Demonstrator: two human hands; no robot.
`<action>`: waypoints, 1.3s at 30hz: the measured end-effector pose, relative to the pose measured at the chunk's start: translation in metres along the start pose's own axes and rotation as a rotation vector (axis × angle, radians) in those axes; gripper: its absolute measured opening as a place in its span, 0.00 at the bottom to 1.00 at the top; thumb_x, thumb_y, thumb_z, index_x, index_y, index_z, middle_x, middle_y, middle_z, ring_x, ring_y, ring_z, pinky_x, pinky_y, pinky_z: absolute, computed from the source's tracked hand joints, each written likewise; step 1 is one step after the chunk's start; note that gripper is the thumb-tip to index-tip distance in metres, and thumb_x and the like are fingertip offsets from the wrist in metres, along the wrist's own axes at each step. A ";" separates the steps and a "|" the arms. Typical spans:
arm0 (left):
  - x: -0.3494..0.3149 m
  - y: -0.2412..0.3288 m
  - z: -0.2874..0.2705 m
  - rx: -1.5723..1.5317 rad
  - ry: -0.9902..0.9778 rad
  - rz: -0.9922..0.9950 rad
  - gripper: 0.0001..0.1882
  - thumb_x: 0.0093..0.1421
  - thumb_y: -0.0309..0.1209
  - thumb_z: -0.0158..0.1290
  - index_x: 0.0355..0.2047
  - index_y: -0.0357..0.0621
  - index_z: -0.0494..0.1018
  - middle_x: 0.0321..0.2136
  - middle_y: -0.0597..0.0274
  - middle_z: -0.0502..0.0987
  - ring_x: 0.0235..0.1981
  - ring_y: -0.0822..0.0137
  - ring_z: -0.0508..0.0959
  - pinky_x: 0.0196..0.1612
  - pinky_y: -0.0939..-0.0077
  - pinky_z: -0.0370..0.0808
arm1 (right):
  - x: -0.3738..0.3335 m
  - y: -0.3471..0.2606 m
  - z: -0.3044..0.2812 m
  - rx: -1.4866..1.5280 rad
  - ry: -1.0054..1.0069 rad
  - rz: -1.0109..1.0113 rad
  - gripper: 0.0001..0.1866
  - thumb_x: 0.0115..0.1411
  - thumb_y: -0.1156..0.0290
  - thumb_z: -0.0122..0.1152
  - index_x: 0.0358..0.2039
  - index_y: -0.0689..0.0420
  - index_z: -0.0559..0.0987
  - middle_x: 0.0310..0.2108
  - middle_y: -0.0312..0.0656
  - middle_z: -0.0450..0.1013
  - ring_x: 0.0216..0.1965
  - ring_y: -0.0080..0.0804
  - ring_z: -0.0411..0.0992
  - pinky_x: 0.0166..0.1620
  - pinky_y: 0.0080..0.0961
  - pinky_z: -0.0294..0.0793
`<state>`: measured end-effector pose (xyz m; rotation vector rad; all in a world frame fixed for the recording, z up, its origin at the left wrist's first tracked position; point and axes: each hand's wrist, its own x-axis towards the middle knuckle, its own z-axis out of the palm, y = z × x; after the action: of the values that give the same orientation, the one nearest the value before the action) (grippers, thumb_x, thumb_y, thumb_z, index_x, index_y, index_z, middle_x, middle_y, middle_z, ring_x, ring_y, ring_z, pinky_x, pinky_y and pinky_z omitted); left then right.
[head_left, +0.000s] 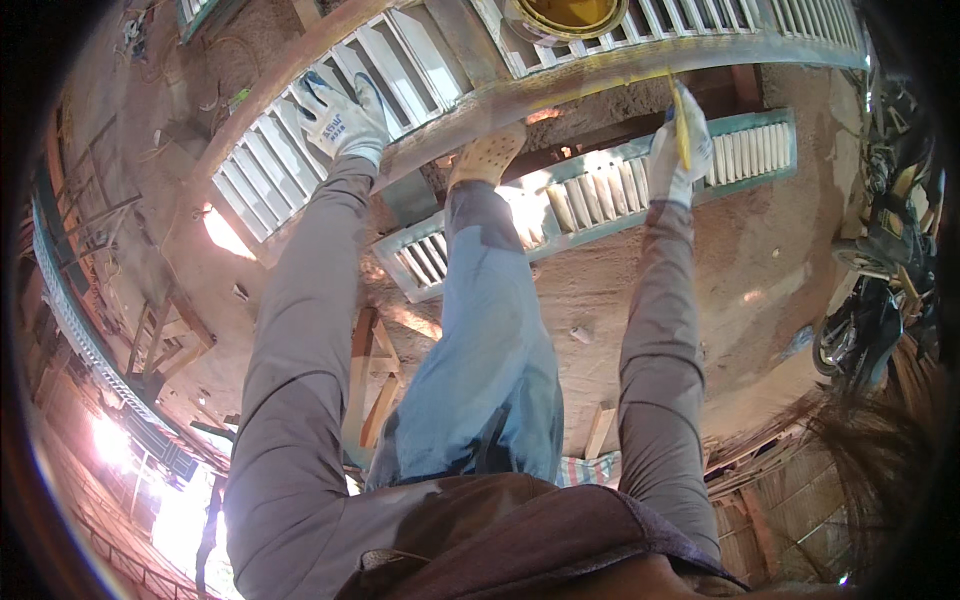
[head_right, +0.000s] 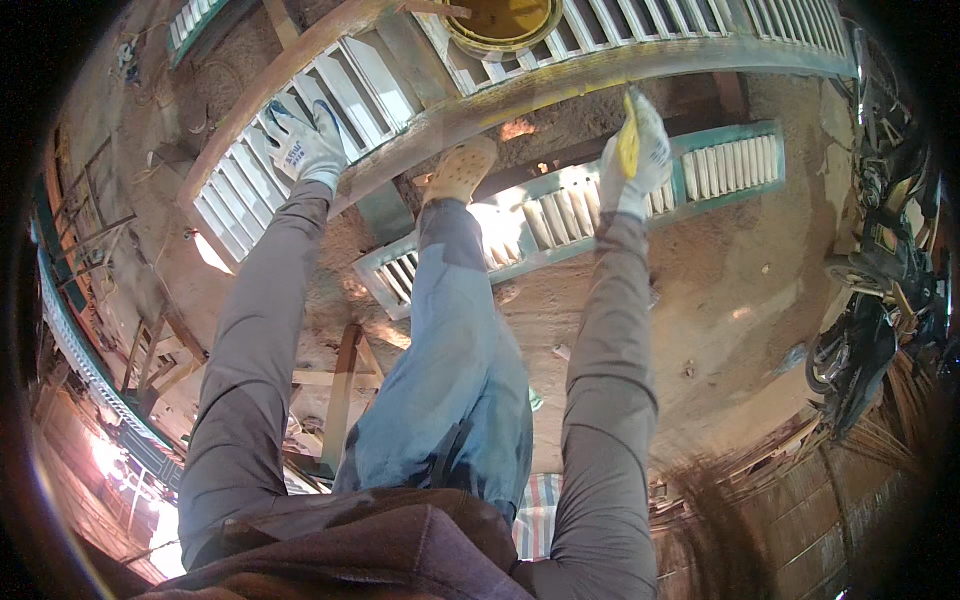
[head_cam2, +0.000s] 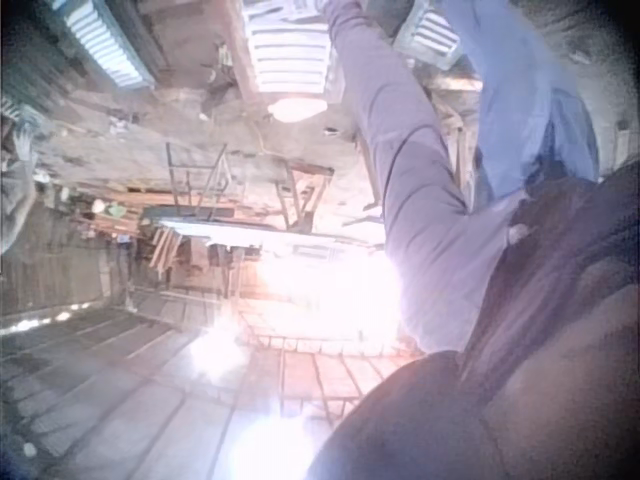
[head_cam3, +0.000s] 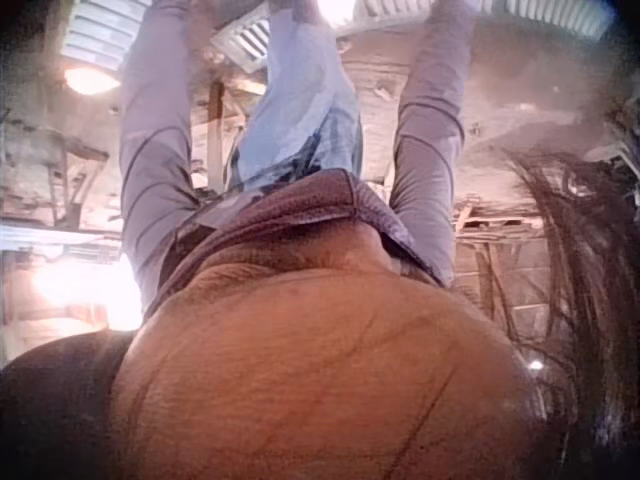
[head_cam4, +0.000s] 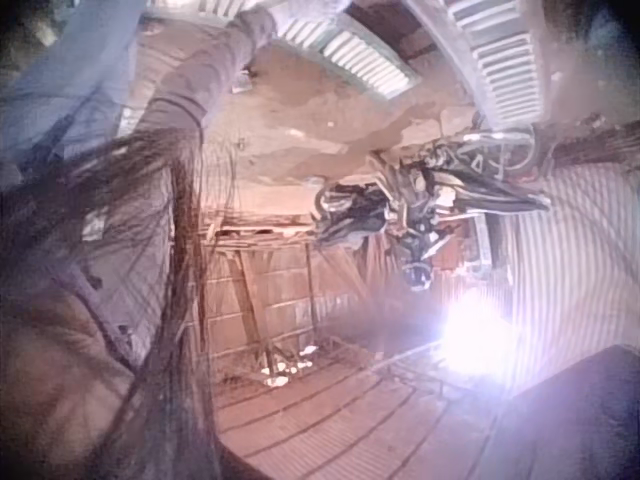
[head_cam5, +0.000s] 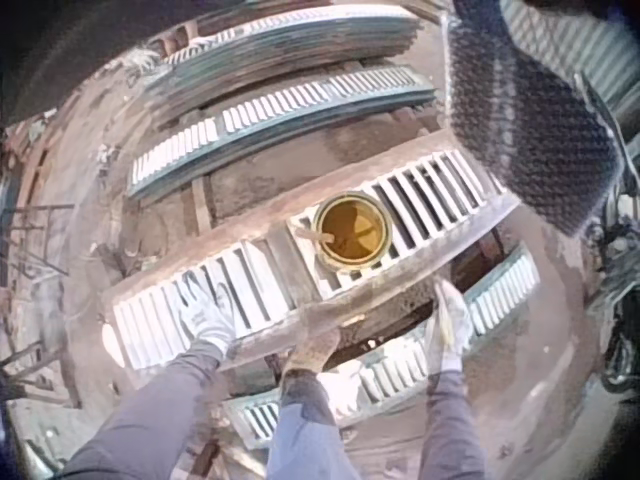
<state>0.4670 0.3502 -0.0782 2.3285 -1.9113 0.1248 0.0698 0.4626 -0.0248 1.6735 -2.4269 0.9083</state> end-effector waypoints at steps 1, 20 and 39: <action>-0.001 0.003 -0.004 -0.014 -0.024 -0.013 0.45 0.61 0.56 0.41 0.66 0.30 0.50 0.67 0.41 0.48 0.64 0.41 0.56 0.64 0.51 0.56 | 0.008 0.006 0.002 -0.069 -0.069 0.055 0.18 0.55 0.78 0.55 0.47 0.54 0.80 0.44 0.42 0.78 0.45 0.38 0.77 0.50 0.27 0.75; 0.000 -0.010 -0.001 0.126 -0.006 0.076 0.44 0.62 0.54 0.42 0.66 0.31 0.49 0.66 0.37 0.49 0.62 0.38 0.56 0.64 0.47 0.53 | -0.055 -0.004 0.026 0.380 -0.095 0.460 0.17 0.67 0.59 0.53 0.51 0.54 0.76 0.36 0.37 0.75 0.32 0.23 0.70 0.37 0.21 0.73; 0.001 -0.002 -0.019 0.156 -0.052 -0.007 0.43 0.63 0.54 0.40 0.66 0.29 0.50 0.67 0.39 0.49 0.65 0.44 0.55 0.64 0.54 0.57 | -0.109 -0.121 0.049 0.573 0.005 0.440 0.14 0.56 0.68 0.64 0.43 0.57 0.80 0.39 0.46 0.78 0.32 0.40 0.76 0.33 0.31 0.75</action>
<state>0.4693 0.3526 -0.0598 2.4596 -1.9841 0.2228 0.2334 0.5007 -0.0521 1.2358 -2.7565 1.8017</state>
